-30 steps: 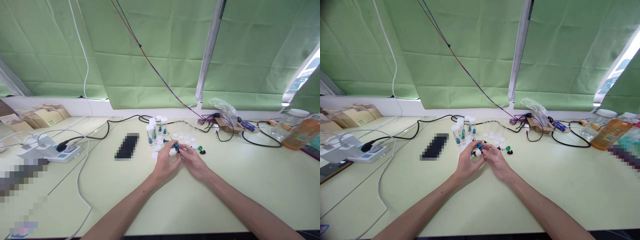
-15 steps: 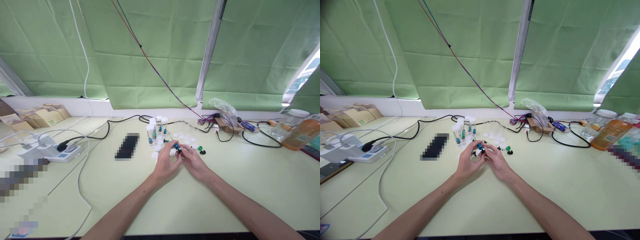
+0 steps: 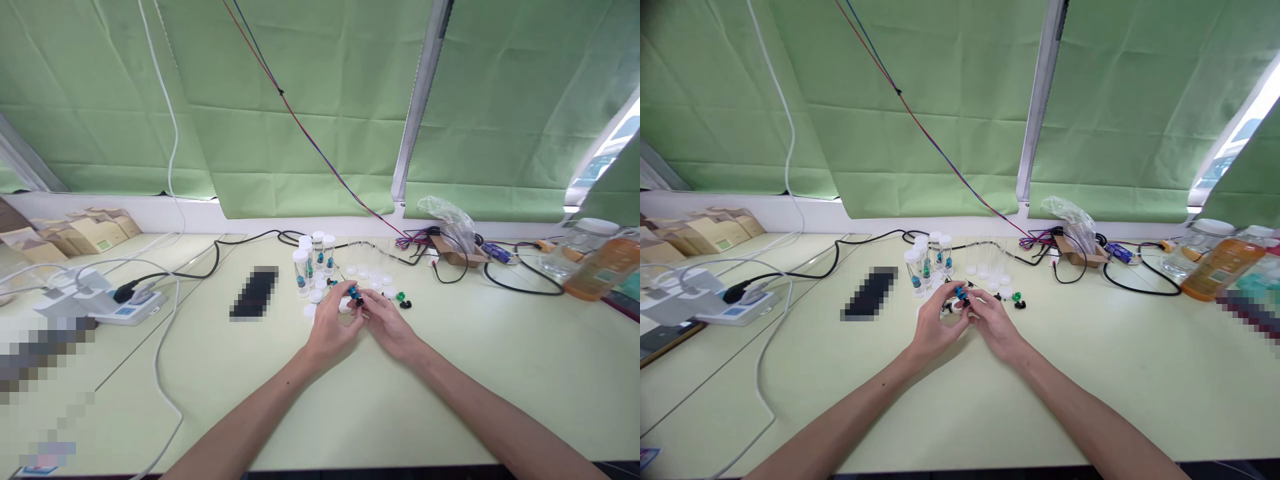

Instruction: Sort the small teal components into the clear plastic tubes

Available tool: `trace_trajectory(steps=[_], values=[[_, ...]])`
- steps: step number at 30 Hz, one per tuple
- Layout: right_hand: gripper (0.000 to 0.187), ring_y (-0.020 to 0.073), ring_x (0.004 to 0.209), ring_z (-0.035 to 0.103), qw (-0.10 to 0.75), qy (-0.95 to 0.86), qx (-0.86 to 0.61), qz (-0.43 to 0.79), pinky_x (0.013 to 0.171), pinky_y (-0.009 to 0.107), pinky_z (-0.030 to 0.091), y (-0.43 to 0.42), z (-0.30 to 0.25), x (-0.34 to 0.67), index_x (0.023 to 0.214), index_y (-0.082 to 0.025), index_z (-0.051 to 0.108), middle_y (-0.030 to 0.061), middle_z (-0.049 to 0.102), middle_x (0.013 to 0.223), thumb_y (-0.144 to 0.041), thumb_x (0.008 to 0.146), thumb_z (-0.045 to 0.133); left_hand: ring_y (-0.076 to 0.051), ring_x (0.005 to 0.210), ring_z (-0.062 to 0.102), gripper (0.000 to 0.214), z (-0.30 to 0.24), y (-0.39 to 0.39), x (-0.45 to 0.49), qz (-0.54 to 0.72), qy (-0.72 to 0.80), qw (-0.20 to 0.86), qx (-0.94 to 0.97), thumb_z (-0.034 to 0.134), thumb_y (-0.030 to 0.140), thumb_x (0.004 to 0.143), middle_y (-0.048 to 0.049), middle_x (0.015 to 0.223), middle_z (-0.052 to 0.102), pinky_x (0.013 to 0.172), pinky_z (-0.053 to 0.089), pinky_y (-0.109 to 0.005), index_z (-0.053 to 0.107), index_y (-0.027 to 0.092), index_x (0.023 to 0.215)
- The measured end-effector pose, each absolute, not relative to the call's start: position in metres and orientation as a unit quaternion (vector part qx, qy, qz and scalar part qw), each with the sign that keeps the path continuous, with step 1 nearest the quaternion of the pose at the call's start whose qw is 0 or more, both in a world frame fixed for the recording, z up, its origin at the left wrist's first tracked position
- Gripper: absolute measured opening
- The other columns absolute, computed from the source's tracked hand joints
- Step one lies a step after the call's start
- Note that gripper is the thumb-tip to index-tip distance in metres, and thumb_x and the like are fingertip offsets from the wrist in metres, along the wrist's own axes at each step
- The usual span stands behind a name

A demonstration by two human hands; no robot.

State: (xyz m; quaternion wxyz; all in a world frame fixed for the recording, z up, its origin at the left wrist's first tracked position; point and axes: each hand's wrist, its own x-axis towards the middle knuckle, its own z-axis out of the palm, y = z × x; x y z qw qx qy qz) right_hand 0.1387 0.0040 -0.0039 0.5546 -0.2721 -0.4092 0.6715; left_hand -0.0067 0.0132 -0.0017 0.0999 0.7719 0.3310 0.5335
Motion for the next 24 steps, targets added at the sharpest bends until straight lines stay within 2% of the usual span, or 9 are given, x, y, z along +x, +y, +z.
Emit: trace_trajectory(steps=[7,24], values=[[0.028,0.0149,0.083,0.058,0.565,-0.400,-0.274,0.668,0.079,0.030,0.044,0.0051,-0.0056,0.1386,0.094,-0.025,0.071,0.0011,0.067,0.098,-0.031,0.069,0.082,-0.020,0.102,0.064,0.045,-0.0022,0.0137,-0.0070,0.530,0.334,0.104,0.772,0.058,0.012,0.079,-0.0071,0.112,0.065,0.086,0.055,-0.035,0.051,0.022,0.122],[0.026,0.0155,0.082,0.059,0.548,-0.416,-0.256,0.680,0.078,0.029,0.043,0.0029,-0.0023,0.1370,0.101,-0.024,0.071,0.0021,0.067,0.083,-0.040,0.081,0.071,-0.018,0.103,0.063,0.046,-0.0012,0.0114,-0.0063,0.532,0.331,0.107,0.772,0.058,0.011,0.079,-0.0068,0.114,0.064,0.086,0.054,-0.032,0.050,0.022,0.123]])
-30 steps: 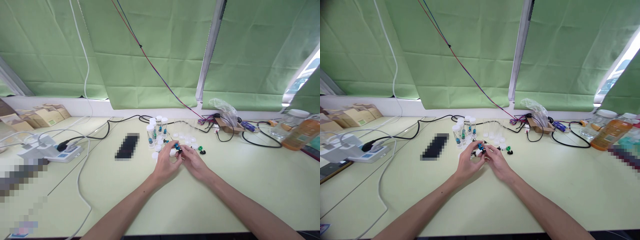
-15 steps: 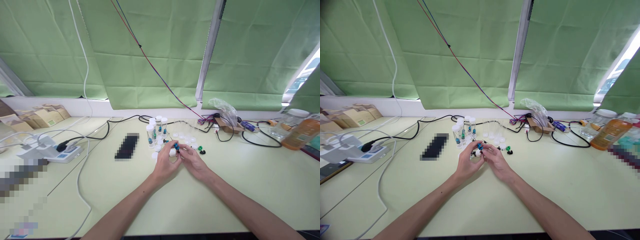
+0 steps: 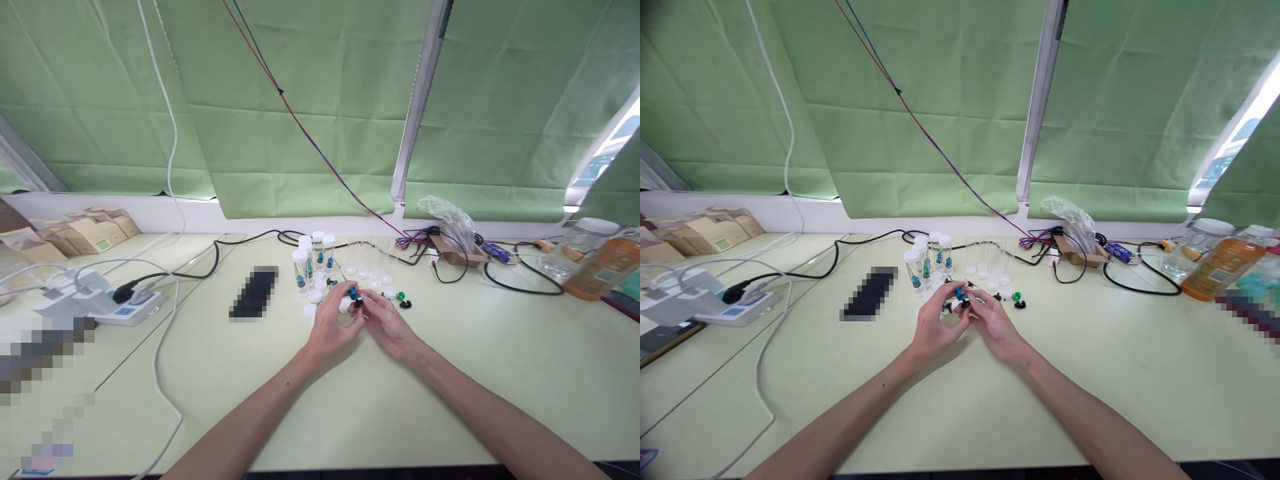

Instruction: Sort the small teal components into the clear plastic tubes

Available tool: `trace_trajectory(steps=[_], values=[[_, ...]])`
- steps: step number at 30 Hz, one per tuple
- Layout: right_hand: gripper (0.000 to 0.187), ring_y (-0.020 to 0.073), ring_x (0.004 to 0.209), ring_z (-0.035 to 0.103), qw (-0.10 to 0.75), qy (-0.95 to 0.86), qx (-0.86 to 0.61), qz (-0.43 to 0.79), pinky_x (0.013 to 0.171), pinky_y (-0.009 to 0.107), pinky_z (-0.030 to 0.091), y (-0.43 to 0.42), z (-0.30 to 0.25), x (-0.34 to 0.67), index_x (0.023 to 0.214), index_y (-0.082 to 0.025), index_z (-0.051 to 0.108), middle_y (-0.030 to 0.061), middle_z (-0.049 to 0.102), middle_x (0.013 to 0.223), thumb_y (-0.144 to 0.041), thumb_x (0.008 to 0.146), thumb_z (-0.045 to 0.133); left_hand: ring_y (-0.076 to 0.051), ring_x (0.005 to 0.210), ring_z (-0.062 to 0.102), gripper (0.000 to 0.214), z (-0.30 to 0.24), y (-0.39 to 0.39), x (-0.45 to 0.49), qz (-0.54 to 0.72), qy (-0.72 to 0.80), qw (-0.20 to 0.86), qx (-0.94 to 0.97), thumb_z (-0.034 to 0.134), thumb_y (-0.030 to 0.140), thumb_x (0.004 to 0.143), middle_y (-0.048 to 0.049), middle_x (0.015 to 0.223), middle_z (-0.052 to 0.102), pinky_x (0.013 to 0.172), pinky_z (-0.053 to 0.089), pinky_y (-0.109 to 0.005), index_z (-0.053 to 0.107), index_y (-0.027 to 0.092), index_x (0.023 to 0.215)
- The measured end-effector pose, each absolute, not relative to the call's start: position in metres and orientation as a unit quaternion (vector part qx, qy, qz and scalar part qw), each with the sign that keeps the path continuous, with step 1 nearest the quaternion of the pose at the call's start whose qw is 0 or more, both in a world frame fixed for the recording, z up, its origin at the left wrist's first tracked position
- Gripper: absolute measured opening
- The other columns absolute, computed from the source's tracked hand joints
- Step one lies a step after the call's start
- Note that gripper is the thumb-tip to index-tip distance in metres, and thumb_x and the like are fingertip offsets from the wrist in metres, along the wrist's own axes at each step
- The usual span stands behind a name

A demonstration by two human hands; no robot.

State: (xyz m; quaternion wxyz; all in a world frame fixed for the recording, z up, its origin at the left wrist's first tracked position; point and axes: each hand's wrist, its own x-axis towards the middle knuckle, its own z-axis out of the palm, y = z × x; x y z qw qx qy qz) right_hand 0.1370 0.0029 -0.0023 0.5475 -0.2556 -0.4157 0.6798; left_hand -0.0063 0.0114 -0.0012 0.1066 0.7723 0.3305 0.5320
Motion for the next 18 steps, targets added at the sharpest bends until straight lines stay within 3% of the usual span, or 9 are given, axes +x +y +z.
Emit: trace_trajectory(steps=[8,18], values=[[0.022,0.0130,0.085,0.057,0.555,-0.410,-0.250,0.679,0.079,0.027,0.042,0.0041,-0.0048,0.1396,0.097,-0.024,0.071,0.0004,0.066,0.100,-0.028,0.076,0.078,-0.018,0.102,0.063,0.045,-0.0018,0.0126,-0.0062,0.535,0.328,0.098,0.772,0.057,0.011,0.079,-0.0064,0.113,0.065,0.085,0.054,-0.031,0.051,0.022,0.122],[0.023,0.0134,0.082,0.058,0.556,-0.400,-0.242,0.687,0.078,0.027,0.043,0.0050,-0.0064,0.1392,0.100,-0.023,0.070,0.0007,0.067,0.085,-0.032,0.079,0.075,-0.017,0.102,0.063,0.045,-0.0001,0.0117,-0.0065,0.530,0.332,0.103,0.774,0.058,0.010,0.078,-0.0058,0.113,0.065,0.087,0.053,-0.031,0.052,0.022,0.121]])
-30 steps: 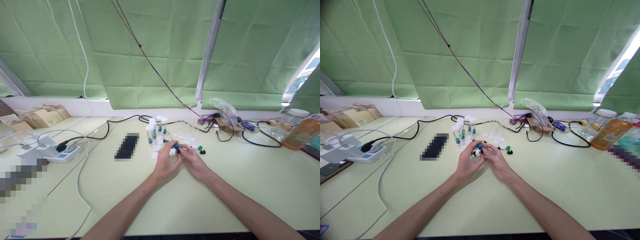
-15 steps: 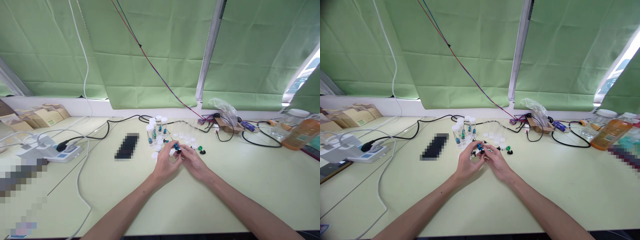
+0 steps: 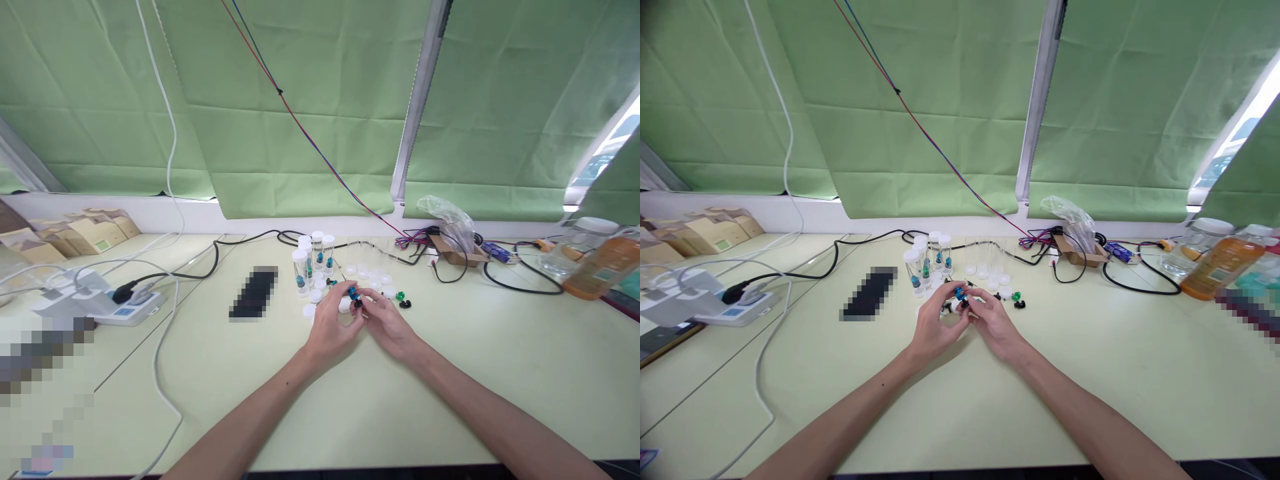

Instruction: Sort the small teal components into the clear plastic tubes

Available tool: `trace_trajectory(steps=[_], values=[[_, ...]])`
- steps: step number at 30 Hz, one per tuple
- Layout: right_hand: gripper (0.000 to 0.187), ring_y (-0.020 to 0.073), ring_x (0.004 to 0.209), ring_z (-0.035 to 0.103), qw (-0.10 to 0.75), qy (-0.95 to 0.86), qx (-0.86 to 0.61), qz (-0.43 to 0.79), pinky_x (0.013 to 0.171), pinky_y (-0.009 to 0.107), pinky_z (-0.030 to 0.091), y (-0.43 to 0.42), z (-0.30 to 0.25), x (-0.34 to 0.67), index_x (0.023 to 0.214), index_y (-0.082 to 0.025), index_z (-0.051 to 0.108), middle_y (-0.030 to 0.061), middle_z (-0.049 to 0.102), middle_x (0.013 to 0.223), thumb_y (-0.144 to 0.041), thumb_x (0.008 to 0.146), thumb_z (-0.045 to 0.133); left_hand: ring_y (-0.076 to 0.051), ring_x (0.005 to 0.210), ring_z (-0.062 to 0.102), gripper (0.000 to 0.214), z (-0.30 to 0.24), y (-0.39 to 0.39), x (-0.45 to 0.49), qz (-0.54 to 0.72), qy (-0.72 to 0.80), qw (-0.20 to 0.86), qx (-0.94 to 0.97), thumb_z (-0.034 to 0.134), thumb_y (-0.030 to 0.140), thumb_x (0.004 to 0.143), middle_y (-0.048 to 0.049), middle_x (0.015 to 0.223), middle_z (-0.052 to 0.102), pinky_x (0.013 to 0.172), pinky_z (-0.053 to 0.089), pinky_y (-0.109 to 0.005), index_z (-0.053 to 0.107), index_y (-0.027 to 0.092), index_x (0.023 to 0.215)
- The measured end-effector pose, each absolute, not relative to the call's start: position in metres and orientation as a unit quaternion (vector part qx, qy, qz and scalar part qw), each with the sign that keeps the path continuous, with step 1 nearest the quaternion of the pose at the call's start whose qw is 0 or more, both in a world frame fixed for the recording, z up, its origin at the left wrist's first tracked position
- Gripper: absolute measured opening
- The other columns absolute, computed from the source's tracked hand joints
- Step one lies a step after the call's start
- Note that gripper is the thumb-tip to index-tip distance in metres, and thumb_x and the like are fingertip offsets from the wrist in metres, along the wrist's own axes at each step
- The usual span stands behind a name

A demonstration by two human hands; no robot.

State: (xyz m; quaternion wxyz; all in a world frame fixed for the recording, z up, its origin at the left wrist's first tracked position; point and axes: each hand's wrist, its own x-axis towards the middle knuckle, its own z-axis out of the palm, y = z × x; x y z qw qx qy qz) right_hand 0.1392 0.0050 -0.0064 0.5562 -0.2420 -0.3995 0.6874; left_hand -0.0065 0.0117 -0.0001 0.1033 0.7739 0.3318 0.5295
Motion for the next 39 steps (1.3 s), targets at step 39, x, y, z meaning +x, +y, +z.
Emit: trace_trajectory(steps=[39], values=[[0.026,0.0154,0.082,0.059,0.550,-0.416,-0.247,0.681,0.077,0.028,0.043,0.0027,-0.0021,0.1379,0.099,-0.023,0.070,0.0024,0.067,0.083,-0.040,0.081,0.072,-0.019,0.103,0.062,0.045,0.0001,0.0116,-0.0062,0.530,0.324,0.102,0.777,0.057,0.011,0.078,-0.0071,0.115,0.064,0.087,0.054,-0.034,0.051,0.022,0.122]])
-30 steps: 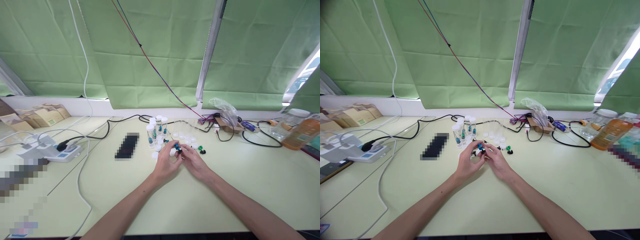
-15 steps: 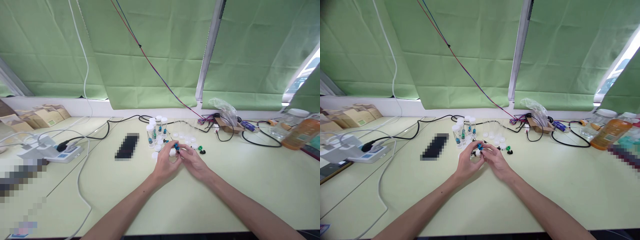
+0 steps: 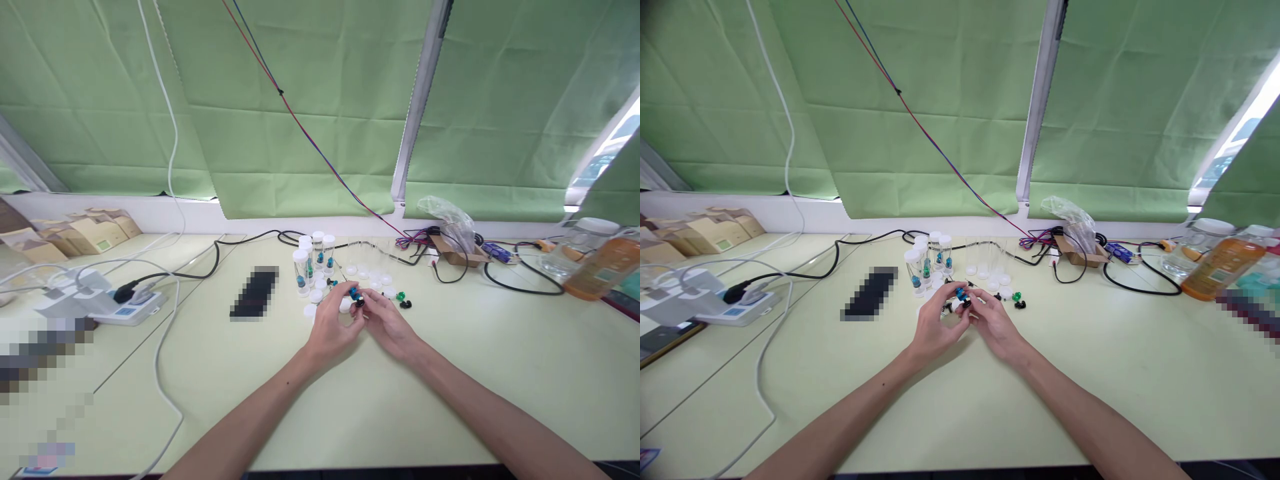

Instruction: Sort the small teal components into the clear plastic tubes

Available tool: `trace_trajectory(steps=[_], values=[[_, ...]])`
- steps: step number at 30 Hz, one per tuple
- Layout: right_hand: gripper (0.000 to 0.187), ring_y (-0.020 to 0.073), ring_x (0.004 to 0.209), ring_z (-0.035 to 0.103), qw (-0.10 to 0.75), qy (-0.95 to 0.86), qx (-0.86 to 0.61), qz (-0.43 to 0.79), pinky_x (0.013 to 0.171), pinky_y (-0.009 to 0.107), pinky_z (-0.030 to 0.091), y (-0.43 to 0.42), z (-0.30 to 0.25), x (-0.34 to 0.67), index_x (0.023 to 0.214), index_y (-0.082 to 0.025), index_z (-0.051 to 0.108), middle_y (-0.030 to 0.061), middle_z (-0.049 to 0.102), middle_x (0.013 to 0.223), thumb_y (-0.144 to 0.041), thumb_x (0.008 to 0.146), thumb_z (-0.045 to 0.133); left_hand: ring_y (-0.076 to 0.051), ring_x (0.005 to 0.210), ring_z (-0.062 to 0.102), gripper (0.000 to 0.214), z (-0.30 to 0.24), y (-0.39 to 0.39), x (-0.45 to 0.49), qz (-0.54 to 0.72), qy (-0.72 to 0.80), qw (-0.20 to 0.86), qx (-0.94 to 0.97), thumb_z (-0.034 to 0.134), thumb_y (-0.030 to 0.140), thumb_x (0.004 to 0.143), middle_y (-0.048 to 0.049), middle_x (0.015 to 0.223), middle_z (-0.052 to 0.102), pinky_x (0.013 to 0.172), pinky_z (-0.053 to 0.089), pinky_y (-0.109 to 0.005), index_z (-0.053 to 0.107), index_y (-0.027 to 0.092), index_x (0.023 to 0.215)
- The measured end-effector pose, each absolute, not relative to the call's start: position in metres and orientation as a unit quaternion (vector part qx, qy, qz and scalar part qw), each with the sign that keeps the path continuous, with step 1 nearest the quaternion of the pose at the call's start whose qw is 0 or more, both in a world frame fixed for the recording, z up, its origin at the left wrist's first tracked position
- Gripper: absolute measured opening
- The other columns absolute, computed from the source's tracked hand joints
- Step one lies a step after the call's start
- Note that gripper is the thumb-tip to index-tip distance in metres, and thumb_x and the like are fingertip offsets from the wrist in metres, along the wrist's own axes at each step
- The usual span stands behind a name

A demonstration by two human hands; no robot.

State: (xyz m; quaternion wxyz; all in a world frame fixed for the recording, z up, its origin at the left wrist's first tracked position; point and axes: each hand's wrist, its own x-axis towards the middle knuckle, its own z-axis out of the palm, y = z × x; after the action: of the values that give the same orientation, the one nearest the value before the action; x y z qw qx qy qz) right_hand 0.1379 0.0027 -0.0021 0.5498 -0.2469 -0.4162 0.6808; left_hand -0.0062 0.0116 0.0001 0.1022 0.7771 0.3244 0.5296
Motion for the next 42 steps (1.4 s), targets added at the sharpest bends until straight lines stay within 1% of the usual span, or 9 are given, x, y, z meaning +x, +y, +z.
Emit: trace_trajectory(steps=[2,5,9,20,25,29,32,35,42], values=[[0.026,0.0161,0.085,0.059,0.550,-0.414,-0.254,0.679,0.078,0.029,0.043,0.0027,-0.0025,0.1382,0.098,-0.023,0.070,0.0026,0.067,0.086,-0.040,0.079,0.074,-0.019,0.103,0.063,0.044,-0.0004,0.0118,-0.0063,0.532,0.324,0.100,0.776,0.057,0.012,0.079,-0.0073,0.114,0.064,0.086,0.054,-0.034,0.051,0.022,0.122],[0.025,0.0150,0.086,0.058,0.552,-0.407,-0.261,0.679,0.079,0.028,0.043,0.0032,-0.0039,0.1389,0.098,-0.024,0.070,0.0016,0.067,0.094,-0.033,0.076,0.077,-0.019,0.102,0.063,0.043,-0.0006,0.0119,-0.0064,0.535,0.324,0.099,0.774,0.057,0.012,0.080,-0.0074,0.114,0.064,0.084,0.054,-0.032,0.052,0.022,0.121],[0.026,0.0127,0.084,0.057,0.552,-0.399,-0.253,0.687,0.079,0.026,0.042,0.0038,-0.0057,0.1398,0.098,-0.025,0.070,-0.0003,0.066,0.094,-0.025,0.074,0.079,-0.018,0.102,0.063,0.044,0.0001,0.0117,-0.0063,0.532,0.325,0.099,0.776,0.057,0.011,0.080,-0.0069,0.114,0.064,0.085,0.054,-0.032,0.052,0.022,0.121],[0.028,0.0150,0.081,0.058,0.557,-0.405,-0.254,0.679,0.078,0.029,0.043,0.0038,-0.0041,0.1387,0.099,-0.024,0.070,0.0011,0.066,0.084,-0.038,0.076,0.077,-0.019,0.103,0.063,0.045,0.0035,0.0109,-0.0065,0.524,0.323,0.107,0.781,0.056,0.010,0.078,-0.0068,0.113,0.064,0.087,0.053,-0.033,0.051,0.022,0.121],[0.027,0.0158,0.081,0.059,0.548,-0.416,-0.248,0.682,0.077,0.029,0.044,0.0023,-0.0007,0.1372,0.101,-0.023,0.070,0.0020,0.065,0.083,-0.040,0.080,0.073,-0.019,0.103,0.063,0.046,0.0028,0.0103,-0.0065,0.528,0.325,0.101,0.778,0.056,0.009,0.077,-0.0071,0.114,0.064,0.087,0.054,-0.033,0.051,0.022,0.121],[0.023,0.0161,0.084,0.058,0.548,-0.415,-0.251,0.682,0.078,0.029,0.044,0.0015,-0.0010,0.1381,0.099,-0.023,0.071,0.0026,0.066,0.087,-0.038,0.081,0.072,-0.019,0.103,0.063,0.046,0.0016,0.0107,-0.0064,0.531,0.322,0.098,0.778,0.057,0.011,0.078,-0.0074,0.114,0.064,0.087,0.054,-0.034,0.051,0.022,0.121],[0.023,0.0149,0.086,0.058,0.550,-0.405,-0.253,0.685,0.079,0.028,0.043,0.0018,-0.0024,0.1390,0.098,-0.024,0.070,0.0015,0.066,0.093,-0.031,0.077,0.077,-0.019,0.102,0.063,0.045,0.0007,0.0110,-0.0063,0.534,0.320,0.100,0.776,0.057,0.011,0.078,-0.0072,0.113,0.064,0.086,0.054,-0.033,0.052,0.022,0.121],[0.027,0.0137,0.083,0.057,0.548,-0.401,-0.254,0.688,0.079,0.027,0.042,0.0021,-0.0029,0.1393,0.097,-0.025,0.070,0.0002,0.066,0.092,-0.026,0.072,0.080,-0.018,0.103,0.062,0.046,0.0003,0.0109,-0.0065,0.531,0.322,0.103,0.777,0.057,0.010,0.078,-0.0070,0.114,0.064,0.086,0.054,-0.033,0.052,0.022,0.122],[0.027,0.0151,0.083,0.058,0.553,-0.407,-0.255,0.681,0.079,0.029,0.042,0.0018,-0.0024,0.1393,0.099,-0.024,0.070,0.0011,0.066,0.087,-0.035,0.075,0.077,-0.020,0.103,0.062,0.046,0.0033,0.0107,-0.0072,0.520,0.321,0.112,0.783,0.057,0.011,0.076,-0.0075,0.114,0.064,0.087,0.054,-0.035,0.052,0.022,0.121]])
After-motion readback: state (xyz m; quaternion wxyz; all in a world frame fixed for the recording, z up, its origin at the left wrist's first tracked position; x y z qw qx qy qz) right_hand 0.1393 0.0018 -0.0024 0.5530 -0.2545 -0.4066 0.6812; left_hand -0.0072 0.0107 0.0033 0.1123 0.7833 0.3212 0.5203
